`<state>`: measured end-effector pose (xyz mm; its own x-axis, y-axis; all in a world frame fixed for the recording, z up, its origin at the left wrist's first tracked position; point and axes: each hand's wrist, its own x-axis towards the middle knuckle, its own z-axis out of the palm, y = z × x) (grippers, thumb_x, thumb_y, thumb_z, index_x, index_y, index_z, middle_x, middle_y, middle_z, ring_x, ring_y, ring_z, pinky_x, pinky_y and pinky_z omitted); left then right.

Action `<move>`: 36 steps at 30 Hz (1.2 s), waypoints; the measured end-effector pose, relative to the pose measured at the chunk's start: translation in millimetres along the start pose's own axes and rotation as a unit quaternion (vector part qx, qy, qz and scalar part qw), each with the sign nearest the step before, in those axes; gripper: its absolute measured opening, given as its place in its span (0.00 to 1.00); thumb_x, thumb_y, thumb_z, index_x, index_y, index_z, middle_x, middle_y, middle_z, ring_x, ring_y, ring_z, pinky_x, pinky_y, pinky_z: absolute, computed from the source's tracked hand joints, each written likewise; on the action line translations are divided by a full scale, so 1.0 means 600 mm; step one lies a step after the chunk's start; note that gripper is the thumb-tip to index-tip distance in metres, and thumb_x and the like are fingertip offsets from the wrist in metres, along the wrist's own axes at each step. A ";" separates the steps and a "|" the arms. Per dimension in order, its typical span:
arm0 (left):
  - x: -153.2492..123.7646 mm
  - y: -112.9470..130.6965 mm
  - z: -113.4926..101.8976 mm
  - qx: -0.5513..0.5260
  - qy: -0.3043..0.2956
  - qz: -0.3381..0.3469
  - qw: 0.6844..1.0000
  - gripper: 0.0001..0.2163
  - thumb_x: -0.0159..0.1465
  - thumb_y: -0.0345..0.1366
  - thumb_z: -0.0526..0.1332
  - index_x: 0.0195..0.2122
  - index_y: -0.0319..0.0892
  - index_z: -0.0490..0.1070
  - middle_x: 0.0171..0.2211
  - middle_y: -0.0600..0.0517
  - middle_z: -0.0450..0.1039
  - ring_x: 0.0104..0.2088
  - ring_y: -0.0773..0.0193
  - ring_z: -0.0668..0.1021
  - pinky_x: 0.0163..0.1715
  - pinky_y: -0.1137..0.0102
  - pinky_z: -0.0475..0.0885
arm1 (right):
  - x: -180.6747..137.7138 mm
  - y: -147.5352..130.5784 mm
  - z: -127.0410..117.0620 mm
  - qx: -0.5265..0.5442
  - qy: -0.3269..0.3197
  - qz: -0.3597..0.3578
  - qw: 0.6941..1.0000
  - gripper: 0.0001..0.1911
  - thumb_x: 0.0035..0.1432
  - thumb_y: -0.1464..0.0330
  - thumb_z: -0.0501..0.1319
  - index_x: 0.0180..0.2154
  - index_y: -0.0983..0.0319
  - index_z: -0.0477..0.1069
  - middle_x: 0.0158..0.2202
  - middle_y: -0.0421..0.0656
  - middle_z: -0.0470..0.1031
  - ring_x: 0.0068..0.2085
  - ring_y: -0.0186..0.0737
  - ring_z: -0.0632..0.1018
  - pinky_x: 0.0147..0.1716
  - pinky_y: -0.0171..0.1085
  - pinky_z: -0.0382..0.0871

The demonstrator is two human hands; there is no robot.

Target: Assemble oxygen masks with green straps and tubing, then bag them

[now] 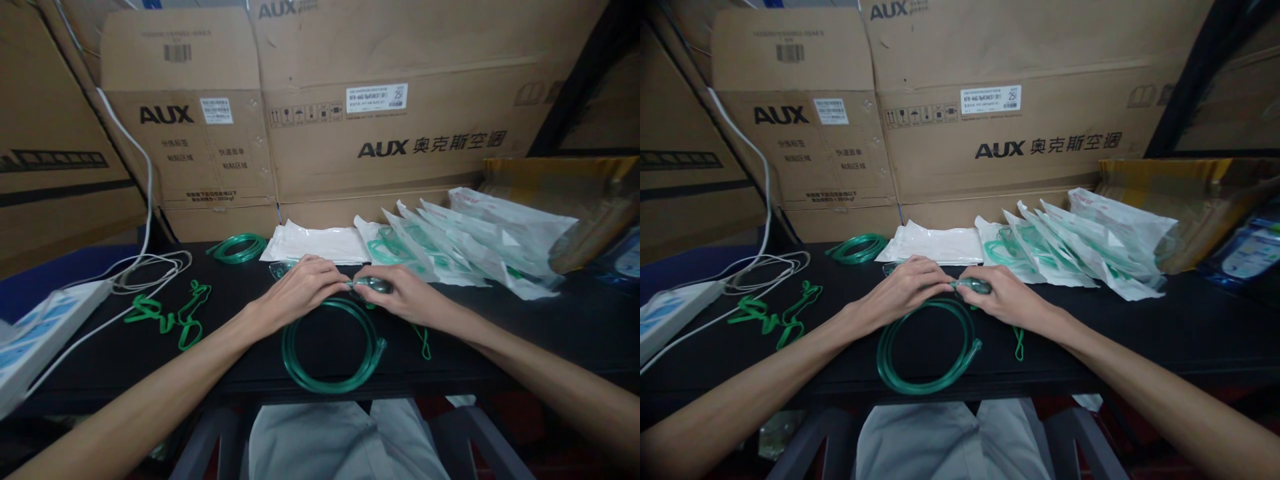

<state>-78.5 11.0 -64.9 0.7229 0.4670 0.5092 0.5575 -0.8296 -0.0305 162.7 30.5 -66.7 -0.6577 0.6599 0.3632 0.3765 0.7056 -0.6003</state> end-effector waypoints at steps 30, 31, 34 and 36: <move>0.007 0.003 0.001 0.121 -0.003 0.025 0.992 0.16 0.77 0.38 0.51 0.47 0.35 0.75 0.37 0.44 0.75 0.39 0.57 0.76 0.41 0.64 0.72 | 0.007 -0.001 -0.005 0.085 -0.022 0.057 0.995 0.18 0.66 0.54 0.59 0.38 0.62 0.78 0.30 0.42 0.77 0.26 0.35 0.72 0.25 0.34 0.65; 0.007 0.004 0.000 0.116 -0.007 0.022 0.993 0.16 0.77 0.38 0.51 0.47 0.34 0.76 0.37 0.44 0.75 0.39 0.57 0.76 0.41 0.65 0.72 | 0.007 0.000 -0.005 0.048 -0.009 0.031 0.998 0.17 0.66 0.56 0.59 0.39 0.61 0.78 0.32 0.43 0.78 0.30 0.39 0.75 0.31 0.36 0.68; 0.005 0.006 -0.002 0.098 -0.021 0.015 0.995 0.15 0.76 0.38 0.52 0.48 0.34 0.76 0.38 0.45 0.75 0.39 0.58 0.77 0.41 0.66 0.73 | 0.006 0.005 -0.004 -0.022 0.014 -0.026 0.999 0.14 0.65 0.59 0.61 0.42 0.62 0.79 0.41 0.48 0.81 0.43 0.48 0.78 0.46 0.42 0.68; 0.005 0.008 -0.003 0.087 -0.029 0.011 0.996 0.15 0.76 0.37 0.53 0.49 0.35 0.76 0.38 0.45 0.75 0.39 0.59 0.78 0.41 0.67 0.73 | 0.006 0.009 -0.003 -0.049 0.011 -0.051 0.997 0.14 0.65 0.60 0.61 0.43 0.62 0.79 0.41 0.50 0.81 0.43 0.50 0.79 0.47 0.43 0.67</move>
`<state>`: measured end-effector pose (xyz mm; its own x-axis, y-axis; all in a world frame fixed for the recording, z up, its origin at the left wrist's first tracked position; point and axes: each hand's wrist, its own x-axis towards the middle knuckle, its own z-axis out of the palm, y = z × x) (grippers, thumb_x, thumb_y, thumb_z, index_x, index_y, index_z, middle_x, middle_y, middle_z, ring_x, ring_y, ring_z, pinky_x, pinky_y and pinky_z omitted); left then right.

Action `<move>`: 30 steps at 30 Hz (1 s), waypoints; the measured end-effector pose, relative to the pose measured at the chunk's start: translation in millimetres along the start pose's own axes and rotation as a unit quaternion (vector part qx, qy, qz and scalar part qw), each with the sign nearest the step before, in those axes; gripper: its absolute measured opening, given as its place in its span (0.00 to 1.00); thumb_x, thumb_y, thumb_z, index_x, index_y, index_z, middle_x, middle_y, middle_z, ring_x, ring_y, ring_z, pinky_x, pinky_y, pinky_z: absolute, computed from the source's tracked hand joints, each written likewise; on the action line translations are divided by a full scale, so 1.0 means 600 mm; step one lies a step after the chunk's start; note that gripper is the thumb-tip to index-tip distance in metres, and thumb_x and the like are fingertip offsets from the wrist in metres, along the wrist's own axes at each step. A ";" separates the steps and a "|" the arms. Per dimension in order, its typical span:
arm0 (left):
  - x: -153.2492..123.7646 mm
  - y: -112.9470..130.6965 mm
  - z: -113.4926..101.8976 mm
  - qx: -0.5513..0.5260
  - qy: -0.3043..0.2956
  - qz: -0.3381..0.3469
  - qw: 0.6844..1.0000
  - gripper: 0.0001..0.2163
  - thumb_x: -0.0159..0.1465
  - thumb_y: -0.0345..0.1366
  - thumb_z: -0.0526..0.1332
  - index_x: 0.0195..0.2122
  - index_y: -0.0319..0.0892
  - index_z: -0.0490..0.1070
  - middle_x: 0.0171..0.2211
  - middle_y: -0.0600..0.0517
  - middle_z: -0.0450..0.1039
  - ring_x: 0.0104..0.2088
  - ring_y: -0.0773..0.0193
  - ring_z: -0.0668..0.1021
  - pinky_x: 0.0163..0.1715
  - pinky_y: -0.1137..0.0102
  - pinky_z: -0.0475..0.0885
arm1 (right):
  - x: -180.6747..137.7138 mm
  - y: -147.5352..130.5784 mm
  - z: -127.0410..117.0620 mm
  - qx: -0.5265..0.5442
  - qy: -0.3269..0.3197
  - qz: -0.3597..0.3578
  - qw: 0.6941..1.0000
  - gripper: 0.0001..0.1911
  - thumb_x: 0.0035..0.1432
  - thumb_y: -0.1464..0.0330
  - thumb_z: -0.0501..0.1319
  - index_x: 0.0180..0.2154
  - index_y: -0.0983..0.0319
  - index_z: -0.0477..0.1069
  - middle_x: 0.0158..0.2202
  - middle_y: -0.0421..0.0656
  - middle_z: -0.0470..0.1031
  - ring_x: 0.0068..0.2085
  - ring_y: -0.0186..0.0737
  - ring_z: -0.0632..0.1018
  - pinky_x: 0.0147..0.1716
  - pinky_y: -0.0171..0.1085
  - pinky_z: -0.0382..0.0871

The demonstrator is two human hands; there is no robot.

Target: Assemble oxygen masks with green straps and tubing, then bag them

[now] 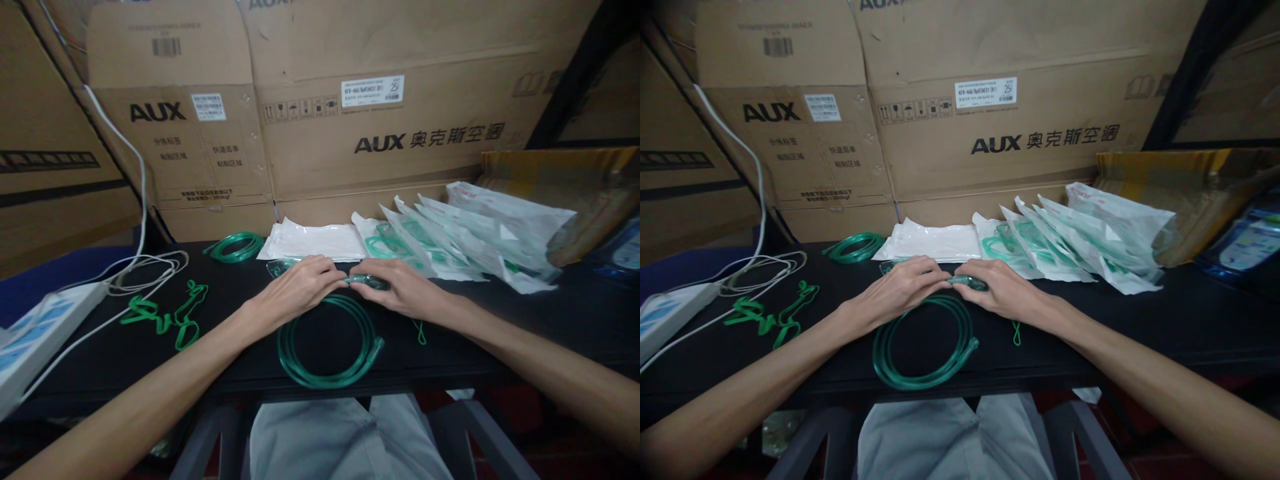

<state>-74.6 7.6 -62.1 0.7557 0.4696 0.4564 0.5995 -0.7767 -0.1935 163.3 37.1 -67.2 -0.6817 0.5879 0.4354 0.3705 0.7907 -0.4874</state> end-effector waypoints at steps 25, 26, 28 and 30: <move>-0.002 0.017 -0.047 -0.132 -0.180 -0.241 0.945 0.13 0.53 0.46 0.71 0.33 0.42 0.79 0.26 0.52 0.75 0.29 0.58 0.78 0.26 0.71 0.66 | 0.002 0.026 -0.006 0.065 -0.031 0.141 0.987 0.27 0.49 0.47 0.72 0.45 0.56 0.79 0.45 0.44 0.83 0.47 0.57 0.80 0.46 0.45 0.71; -0.002 0.017 -0.048 -0.132 -0.178 -0.247 0.944 0.14 0.53 0.46 0.71 0.34 0.42 0.79 0.26 0.51 0.75 0.29 0.58 0.78 0.26 0.71 0.66 | 0.003 0.028 -0.006 0.073 -0.038 0.137 0.987 0.26 0.50 0.47 0.71 0.45 0.56 0.79 0.44 0.44 0.83 0.48 0.57 0.80 0.46 0.46 0.71; -0.003 0.017 -0.050 -0.139 -0.171 -0.255 0.941 0.14 0.53 0.45 0.71 0.35 0.42 0.80 0.26 0.52 0.75 0.28 0.58 0.77 0.26 0.71 0.66 | 0.004 0.028 -0.008 0.083 -0.045 0.133 0.987 0.24 0.54 0.46 0.68 0.43 0.56 0.80 0.43 0.43 0.83 0.47 0.56 0.80 0.46 0.46 0.71; -0.004 0.016 -0.050 -0.153 -0.162 -0.260 0.940 0.14 0.53 0.43 0.70 0.39 0.42 0.80 0.26 0.53 0.75 0.30 0.59 0.78 0.27 0.72 0.66 | 0.006 0.023 -0.011 0.086 -0.036 0.137 0.986 0.23 0.55 0.46 0.67 0.41 0.56 0.81 0.41 0.43 0.83 0.46 0.55 0.80 0.44 0.45 0.72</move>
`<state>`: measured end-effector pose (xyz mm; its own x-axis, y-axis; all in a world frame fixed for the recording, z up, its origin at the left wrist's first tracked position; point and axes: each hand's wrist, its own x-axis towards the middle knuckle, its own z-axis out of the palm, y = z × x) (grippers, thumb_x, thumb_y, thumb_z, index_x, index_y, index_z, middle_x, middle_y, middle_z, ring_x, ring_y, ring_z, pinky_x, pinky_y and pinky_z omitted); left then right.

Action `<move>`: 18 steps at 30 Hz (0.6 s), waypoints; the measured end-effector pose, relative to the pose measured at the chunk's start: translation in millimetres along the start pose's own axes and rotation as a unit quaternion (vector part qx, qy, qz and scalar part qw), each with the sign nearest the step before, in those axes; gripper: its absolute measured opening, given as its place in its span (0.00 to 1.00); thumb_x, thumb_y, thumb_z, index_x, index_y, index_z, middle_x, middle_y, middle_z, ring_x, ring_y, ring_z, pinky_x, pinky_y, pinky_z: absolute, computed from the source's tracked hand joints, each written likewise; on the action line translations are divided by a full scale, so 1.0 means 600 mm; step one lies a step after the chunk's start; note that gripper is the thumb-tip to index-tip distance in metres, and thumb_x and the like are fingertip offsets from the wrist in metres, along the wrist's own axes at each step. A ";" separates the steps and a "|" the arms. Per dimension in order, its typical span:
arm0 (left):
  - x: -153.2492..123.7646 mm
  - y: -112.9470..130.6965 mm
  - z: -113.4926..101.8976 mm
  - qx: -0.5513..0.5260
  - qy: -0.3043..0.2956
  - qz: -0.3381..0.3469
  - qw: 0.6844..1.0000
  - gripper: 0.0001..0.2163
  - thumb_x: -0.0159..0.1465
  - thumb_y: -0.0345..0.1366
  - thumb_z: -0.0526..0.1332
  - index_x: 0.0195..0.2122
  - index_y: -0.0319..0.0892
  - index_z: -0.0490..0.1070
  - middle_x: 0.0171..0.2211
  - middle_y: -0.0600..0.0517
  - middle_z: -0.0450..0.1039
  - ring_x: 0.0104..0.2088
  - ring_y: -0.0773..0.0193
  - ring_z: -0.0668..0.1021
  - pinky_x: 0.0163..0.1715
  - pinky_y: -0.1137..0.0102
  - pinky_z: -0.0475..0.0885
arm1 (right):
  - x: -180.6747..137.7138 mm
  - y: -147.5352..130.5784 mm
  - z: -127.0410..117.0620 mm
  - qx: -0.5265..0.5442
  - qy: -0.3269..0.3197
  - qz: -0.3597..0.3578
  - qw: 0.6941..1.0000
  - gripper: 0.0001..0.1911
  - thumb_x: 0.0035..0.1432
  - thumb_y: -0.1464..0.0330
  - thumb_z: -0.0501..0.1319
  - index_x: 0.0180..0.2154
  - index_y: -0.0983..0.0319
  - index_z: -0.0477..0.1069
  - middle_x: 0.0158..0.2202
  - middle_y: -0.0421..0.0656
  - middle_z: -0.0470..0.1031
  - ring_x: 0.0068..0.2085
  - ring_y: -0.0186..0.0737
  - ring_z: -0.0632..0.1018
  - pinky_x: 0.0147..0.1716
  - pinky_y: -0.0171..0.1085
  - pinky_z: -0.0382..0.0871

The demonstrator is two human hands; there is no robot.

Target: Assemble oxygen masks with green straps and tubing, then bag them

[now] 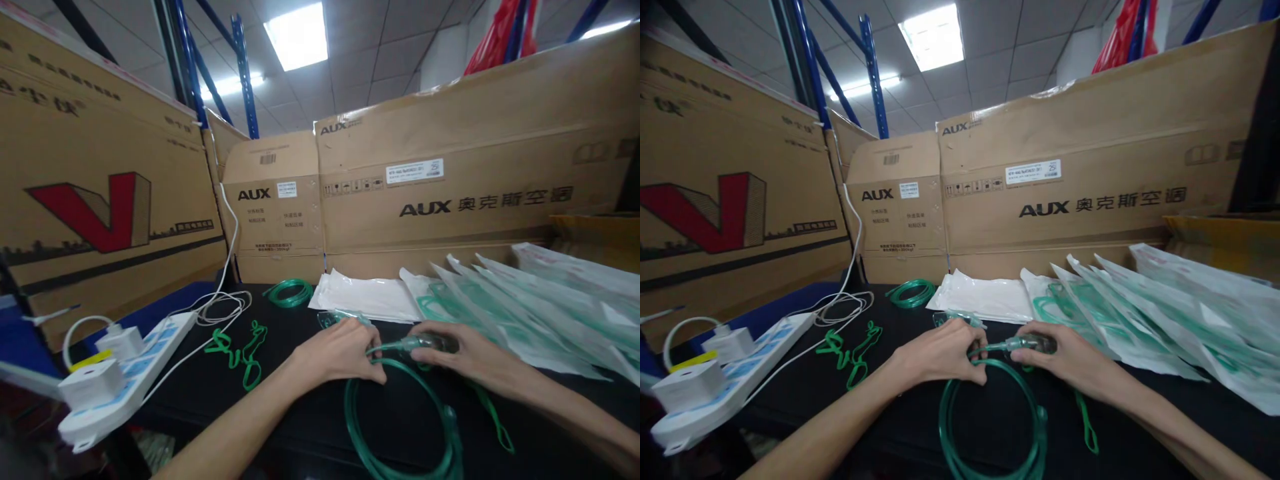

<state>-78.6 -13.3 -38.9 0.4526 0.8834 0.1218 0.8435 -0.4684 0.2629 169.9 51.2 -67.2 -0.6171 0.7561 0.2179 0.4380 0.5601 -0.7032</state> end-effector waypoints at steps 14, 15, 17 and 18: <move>0.015 -0.018 0.010 -0.050 -0.018 -0.006 0.999 0.10 0.57 0.44 0.66 0.31 0.42 0.76 0.25 0.55 0.74 0.27 0.62 0.75 0.27 0.71 0.65 | -0.002 -0.026 0.004 0.096 0.110 0.119 0.982 0.29 0.48 0.48 0.72 0.45 0.60 0.74 0.30 0.40 0.79 0.27 0.39 0.76 0.28 0.37 0.71; 0.014 -0.017 0.011 -0.052 -0.025 -0.001 0.998 0.09 0.56 0.42 0.66 0.30 0.42 0.75 0.25 0.55 0.74 0.27 0.62 0.76 0.28 0.71 0.65 | -0.002 -0.026 0.005 0.084 0.108 0.115 0.984 0.30 0.47 0.48 0.72 0.45 0.60 0.74 0.30 0.40 0.78 0.27 0.38 0.75 0.27 0.37 0.70; 0.013 -0.015 0.013 -0.053 -0.026 0.003 0.998 0.06 0.55 0.40 0.67 0.28 0.43 0.75 0.25 0.55 0.74 0.29 0.61 0.77 0.29 0.72 0.66 | -0.003 -0.026 0.006 0.077 0.104 0.110 0.986 0.31 0.47 0.48 0.73 0.45 0.60 0.74 0.30 0.40 0.78 0.26 0.37 0.74 0.27 0.36 0.68; 0.013 -0.014 0.014 -0.051 -0.019 0.002 0.999 0.06 0.54 0.39 0.67 0.28 0.43 0.75 0.25 0.55 0.74 0.29 0.61 0.77 0.29 0.72 0.66 | -0.003 -0.026 0.007 0.083 0.104 0.109 0.985 0.31 0.46 0.48 0.73 0.45 0.61 0.73 0.30 0.40 0.78 0.26 0.37 0.74 0.26 0.36 0.68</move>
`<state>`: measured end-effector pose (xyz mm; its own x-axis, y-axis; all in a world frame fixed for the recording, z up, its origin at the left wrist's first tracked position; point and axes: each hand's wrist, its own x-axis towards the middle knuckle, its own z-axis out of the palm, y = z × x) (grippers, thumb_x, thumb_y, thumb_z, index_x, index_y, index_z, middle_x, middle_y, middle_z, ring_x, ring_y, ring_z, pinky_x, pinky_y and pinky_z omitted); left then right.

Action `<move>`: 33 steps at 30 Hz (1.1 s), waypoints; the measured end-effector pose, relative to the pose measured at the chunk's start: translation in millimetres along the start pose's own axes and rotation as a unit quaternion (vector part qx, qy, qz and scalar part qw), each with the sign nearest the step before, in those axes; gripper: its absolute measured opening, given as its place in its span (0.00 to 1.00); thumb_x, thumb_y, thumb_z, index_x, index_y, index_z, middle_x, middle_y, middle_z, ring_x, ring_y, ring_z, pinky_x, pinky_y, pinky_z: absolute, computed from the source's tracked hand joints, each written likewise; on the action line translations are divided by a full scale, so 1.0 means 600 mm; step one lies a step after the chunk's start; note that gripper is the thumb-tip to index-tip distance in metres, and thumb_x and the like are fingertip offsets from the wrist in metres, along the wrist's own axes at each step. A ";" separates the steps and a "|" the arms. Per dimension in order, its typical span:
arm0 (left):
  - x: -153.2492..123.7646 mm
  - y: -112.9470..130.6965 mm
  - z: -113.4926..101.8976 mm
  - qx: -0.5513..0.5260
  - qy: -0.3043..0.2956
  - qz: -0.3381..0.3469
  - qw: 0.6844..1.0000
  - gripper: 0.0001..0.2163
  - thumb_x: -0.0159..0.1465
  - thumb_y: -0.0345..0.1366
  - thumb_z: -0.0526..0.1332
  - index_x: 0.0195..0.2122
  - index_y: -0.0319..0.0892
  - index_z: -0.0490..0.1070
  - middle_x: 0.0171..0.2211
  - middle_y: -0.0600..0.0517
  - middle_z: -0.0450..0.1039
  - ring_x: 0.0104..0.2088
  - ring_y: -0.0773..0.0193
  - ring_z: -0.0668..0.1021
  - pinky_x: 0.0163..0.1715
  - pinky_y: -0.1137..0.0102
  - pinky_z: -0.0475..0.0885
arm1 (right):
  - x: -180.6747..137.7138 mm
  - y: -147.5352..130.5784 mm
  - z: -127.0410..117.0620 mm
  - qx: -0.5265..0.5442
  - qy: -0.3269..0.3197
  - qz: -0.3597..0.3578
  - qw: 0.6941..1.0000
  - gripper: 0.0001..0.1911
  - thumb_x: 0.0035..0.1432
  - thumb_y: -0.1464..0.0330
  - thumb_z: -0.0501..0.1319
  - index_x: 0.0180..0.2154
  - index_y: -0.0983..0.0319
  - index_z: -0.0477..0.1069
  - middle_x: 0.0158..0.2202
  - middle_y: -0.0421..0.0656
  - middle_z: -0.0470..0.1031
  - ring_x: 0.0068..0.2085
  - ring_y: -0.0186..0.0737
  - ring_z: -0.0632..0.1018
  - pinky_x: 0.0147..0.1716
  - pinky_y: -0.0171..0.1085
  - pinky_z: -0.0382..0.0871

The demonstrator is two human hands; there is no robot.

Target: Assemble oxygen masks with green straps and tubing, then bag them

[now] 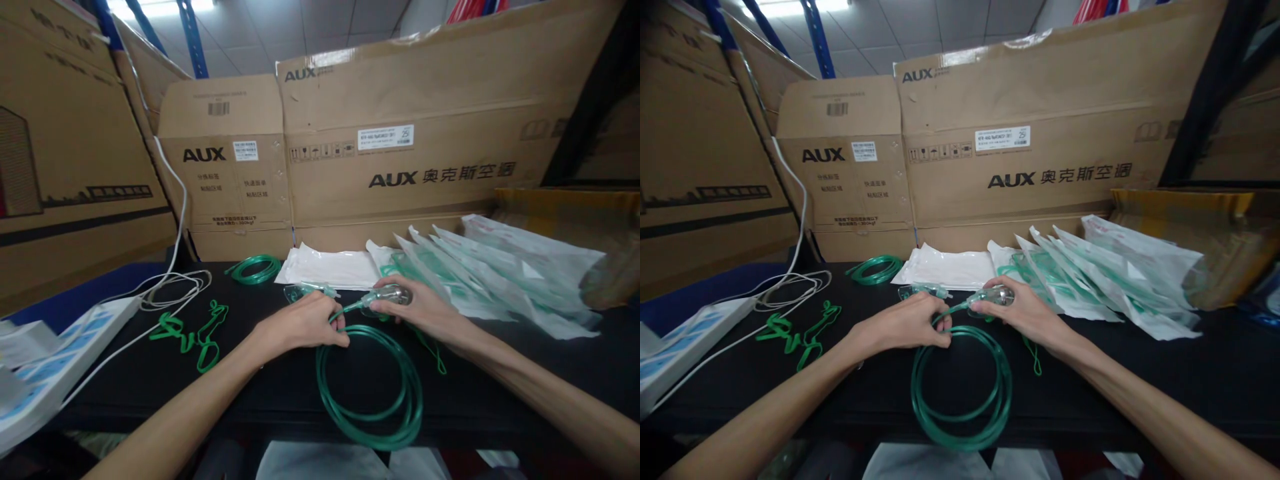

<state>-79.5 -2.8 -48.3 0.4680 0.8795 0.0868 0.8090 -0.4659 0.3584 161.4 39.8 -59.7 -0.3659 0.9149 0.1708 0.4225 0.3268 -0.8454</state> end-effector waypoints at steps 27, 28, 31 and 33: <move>-0.054 0.141 0.022 0.114 0.028 0.119 0.986 0.31 0.55 0.69 0.63 0.33 0.41 0.75 0.29 0.51 0.79 0.28 0.55 0.80 0.25 0.66 0.64 | 0.001 0.009 0.001 -0.017 0.023 0.013 0.999 0.29 0.50 0.45 0.70 0.43 0.60 0.73 0.28 0.40 0.78 0.23 0.37 0.74 0.24 0.36 0.67; -0.057 0.150 0.030 0.147 0.012 0.138 0.979 0.28 0.57 0.65 0.65 0.34 0.39 0.75 0.31 0.49 0.80 0.28 0.54 0.81 0.24 0.66 0.64 | 0.000 0.008 0.001 -0.018 0.023 0.017 0.999 0.29 0.50 0.45 0.70 0.43 0.60 0.73 0.28 0.40 0.79 0.23 0.38 0.74 0.24 0.37 0.68; -0.059 0.158 0.044 0.167 -0.015 0.183 0.969 0.19 0.65 0.52 0.66 0.37 0.36 0.76 0.34 0.45 0.81 0.30 0.54 0.83 0.23 0.67 0.64 | -0.002 0.005 -0.001 -0.016 0.037 0.039 0.998 0.28 0.48 0.45 0.70 0.43 0.59 0.74 0.29 0.43 0.81 0.24 0.42 0.78 0.25 0.39 0.71; -0.058 0.153 0.048 0.139 -0.018 0.189 0.972 0.17 0.69 0.48 0.62 0.35 0.37 0.76 0.32 0.45 0.81 0.29 0.56 0.83 0.22 0.69 0.64 | -0.001 0.006 -0.004 -0.014 0.064 0.048 0.997 0.28 0.46 0.45 0.71 0.41 0.58 0.76 0.27 0.43 0.82 0.25 0.47 0.80 0.26 0.41 0.74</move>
<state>-11.3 -79.3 -45.2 0.7584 0.6387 0.1298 0.6394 -0.7677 0.0418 165.2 41.3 -61.7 -0.2145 0.9643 0.1554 0.4731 0.2418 -0.8472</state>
